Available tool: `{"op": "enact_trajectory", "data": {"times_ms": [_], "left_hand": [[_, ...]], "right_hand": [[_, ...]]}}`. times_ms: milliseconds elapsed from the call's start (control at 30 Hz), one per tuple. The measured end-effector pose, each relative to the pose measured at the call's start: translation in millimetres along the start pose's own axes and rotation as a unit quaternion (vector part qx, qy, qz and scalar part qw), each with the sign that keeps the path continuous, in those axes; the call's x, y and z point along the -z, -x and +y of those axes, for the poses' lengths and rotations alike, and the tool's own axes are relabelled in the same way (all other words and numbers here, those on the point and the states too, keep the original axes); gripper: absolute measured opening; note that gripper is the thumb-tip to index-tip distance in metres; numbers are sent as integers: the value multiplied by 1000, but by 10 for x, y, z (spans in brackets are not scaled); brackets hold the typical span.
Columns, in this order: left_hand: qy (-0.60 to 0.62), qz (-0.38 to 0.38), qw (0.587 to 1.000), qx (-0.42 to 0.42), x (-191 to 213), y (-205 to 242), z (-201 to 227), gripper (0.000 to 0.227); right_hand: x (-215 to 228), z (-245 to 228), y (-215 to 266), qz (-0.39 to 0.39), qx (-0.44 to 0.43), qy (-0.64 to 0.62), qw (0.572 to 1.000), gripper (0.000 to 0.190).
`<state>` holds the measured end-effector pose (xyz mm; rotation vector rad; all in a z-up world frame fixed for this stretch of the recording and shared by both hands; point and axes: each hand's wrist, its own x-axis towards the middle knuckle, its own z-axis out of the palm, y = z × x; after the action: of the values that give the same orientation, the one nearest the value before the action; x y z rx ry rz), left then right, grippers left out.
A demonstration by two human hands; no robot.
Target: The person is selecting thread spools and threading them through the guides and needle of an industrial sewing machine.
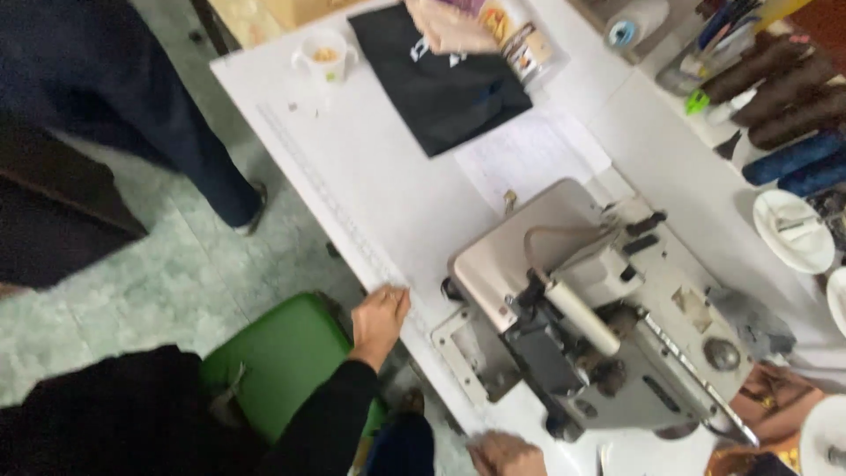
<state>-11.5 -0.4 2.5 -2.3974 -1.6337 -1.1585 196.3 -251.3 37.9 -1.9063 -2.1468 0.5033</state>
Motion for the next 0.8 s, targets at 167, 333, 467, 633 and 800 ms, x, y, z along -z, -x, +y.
{"op": "enact_trajectory", "data": {"times_ms": [167, 333, 467, 633, 800], "left_hand": [[89, -52, 994, 21, 106, 92, -42, 33], [257, -178, 936, 163, 572, 679, -131, 37], [163, -212, 928, 260, 782, 2000, -405, 30], [137, -316, 850, 399, 1246, 3622, -621, 10], [189, -349, 784, 477, 1798, 4564, -752, 21]], "right_hand": [[-64, 2, 61, 66, 79, 85, 991, 31], [-44, -100, 53, 125, 125, 127, 976, 32], [-1, -232, 51, 119, 134, 105, 978, 34], [-58, -298, 133, 128, 140, 141, 972, 37], [-156, -315, 178, 145, 114, 183, 966, 37]]}}
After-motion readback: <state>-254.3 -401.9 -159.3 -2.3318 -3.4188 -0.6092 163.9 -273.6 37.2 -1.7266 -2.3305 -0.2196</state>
